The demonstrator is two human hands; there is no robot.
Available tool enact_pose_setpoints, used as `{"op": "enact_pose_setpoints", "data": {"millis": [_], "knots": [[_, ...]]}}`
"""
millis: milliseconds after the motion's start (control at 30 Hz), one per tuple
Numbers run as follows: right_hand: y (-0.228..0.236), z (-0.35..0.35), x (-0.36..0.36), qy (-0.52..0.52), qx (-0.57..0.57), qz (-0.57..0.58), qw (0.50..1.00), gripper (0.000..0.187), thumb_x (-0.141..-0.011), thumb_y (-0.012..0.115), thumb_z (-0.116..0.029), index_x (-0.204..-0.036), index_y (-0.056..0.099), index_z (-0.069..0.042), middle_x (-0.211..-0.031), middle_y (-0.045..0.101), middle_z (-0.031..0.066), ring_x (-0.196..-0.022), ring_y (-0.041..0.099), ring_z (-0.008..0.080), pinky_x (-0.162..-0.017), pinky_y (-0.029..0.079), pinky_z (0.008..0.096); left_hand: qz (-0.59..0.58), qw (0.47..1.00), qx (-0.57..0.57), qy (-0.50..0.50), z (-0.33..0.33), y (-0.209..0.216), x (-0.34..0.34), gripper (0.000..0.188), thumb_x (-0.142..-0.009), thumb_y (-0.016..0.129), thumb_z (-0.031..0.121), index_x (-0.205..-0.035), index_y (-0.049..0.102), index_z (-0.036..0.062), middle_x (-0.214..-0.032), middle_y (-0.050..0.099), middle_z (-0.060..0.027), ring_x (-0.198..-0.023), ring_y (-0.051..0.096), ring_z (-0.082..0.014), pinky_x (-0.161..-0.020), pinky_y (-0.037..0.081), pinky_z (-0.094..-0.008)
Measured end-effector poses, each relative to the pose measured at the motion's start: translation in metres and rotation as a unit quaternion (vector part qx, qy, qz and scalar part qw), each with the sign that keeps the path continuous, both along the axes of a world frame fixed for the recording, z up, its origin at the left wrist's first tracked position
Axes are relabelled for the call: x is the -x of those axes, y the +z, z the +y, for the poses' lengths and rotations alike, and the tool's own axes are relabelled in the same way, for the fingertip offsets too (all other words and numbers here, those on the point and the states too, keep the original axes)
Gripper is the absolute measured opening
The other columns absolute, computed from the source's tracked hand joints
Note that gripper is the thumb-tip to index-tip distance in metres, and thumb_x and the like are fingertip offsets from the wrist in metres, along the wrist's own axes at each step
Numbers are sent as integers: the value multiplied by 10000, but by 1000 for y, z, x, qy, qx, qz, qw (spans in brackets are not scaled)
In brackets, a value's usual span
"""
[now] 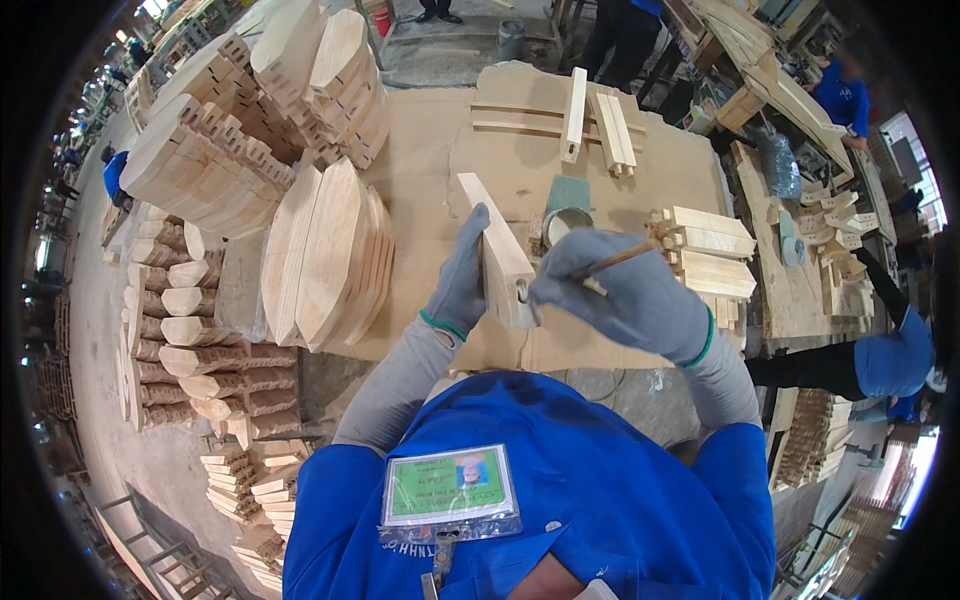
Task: The person repeatedly picks up small wooden pieces, applies glue to specific joints using a brush, and places the pieces on a workbench. The process is repeated for multiple pieces in a workshop setting.
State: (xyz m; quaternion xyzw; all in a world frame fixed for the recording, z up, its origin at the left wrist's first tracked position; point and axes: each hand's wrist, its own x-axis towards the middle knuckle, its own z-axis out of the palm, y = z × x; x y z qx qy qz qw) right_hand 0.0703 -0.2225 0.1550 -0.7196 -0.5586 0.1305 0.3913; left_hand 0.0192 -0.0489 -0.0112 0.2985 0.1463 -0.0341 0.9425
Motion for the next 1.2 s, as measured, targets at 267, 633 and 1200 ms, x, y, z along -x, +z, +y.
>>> {"op": "enact_pose_setpoints", "data": {"millis": [267, 633, 1200], "knots": [[7, 4, 3, -16, 43, -49, 998, 133, -819, 672, -157, -825, 583, -58, -743, 580, 74, -670, 575, 243, -593, 445, 328, 8, 1000, 8, 21, -2, 9, 2, 620, -924, 410, 530, -1260, 451, 11, -1179, 557, -163, -1055, 584, -250, -908, 497, -358], [8, -11, 10, -43, 13, -24, 999, 113, -811, 658, -114, -841, 585, -33, -824, 632, 97, -741, 625, 245, -638, 475, 338, 19, 997, 49, 64, 7, 6, -3, 518, -850, 588, 504, -1162, 468, 109, -920, 505, -42, -841, 561, -167, -737, 515, -342], [-85, -11, 15, -177, -331, 588, 716, 62, -875, 536, 9, -934, 554, 2, -954, 621, 145, -839, 661, 252, -726, 587, 344, -15, 996, -66, 52, 10, 45, 3, 472, -876, 543, 514, -1168, 461, 152, -928, 451, 2, -842, 517, -103, -706, 482, -301]]}}
